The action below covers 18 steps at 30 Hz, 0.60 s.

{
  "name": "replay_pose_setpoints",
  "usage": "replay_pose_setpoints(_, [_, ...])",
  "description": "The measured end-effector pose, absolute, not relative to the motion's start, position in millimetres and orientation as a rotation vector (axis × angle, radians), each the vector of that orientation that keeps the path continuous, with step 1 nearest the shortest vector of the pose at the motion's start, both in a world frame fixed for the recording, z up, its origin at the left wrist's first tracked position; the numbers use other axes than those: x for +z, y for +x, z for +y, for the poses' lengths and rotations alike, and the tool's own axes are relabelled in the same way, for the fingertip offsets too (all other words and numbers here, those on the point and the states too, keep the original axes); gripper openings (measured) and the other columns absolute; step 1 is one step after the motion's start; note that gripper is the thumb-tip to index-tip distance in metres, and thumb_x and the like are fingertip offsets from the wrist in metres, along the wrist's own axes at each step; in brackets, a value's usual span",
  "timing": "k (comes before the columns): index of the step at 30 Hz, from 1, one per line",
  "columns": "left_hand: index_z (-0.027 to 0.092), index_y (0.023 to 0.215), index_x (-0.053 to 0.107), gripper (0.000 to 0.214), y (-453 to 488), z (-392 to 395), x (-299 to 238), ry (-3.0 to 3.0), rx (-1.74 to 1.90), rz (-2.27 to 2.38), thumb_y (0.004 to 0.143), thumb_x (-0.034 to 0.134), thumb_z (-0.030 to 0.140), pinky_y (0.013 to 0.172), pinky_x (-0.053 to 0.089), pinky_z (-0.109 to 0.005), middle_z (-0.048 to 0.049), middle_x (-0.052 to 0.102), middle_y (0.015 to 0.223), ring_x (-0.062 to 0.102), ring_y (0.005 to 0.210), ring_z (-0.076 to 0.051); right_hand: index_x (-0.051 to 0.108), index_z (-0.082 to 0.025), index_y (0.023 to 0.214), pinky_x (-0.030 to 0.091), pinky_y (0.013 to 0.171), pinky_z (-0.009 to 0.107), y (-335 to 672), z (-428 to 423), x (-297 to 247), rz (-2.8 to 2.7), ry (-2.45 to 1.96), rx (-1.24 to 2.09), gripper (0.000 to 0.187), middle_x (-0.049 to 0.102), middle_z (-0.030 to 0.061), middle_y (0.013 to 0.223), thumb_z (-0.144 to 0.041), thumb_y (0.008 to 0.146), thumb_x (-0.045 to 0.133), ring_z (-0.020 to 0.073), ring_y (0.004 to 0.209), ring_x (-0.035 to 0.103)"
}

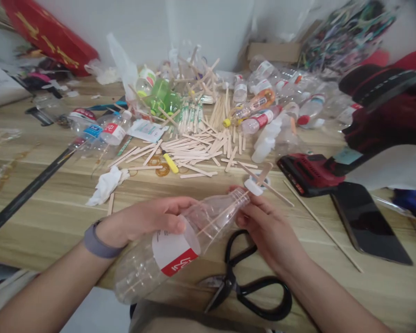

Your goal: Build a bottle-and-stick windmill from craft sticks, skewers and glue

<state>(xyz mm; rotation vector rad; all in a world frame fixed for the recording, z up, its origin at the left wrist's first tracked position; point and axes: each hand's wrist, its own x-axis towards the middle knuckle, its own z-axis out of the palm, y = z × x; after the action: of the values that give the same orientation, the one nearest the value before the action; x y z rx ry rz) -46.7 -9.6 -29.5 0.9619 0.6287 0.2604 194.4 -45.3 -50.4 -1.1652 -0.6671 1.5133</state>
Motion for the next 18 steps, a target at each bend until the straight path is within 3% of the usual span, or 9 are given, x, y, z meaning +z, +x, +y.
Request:
replay_pose_setpoints(6, [0.021,0.129,0.059,0.069,-48.7,-11.8,-31.8,0.914,0.277,0.642,0.069,0.083,0.045,0.077,0.047,-0.024,-0.0056,0.067,0.116,0.062,0.094,-0.019,0.072,-0.02,0.076,0.037,0.056,0.023,194.6,-46.6,-52.5,-0.669,-1.149,1.525,0.028,0.057,-0.0029,0.067,-0.04,0.062,0.086,0.0086,0.058,0.046])
replay_pose_setpoints(18, [0.022,0.13,0.058,0.071,-53.7,-18.2,-31.7,0.956,0.278,0.708,0.069,0.082,0.05,0.077,0.044,-0.025,-0.0067,0.065,0.12,0.062,0.096,-0.02,0.068,-0.017,0.081,0.022,0.043,0.018,198.7,-42.4,-45.8,-0.573,-1.089,1.58,0.031,0.051,-0.0049,0.063,-0.038,0.064,0.084,0.0028,0.046,0.034])
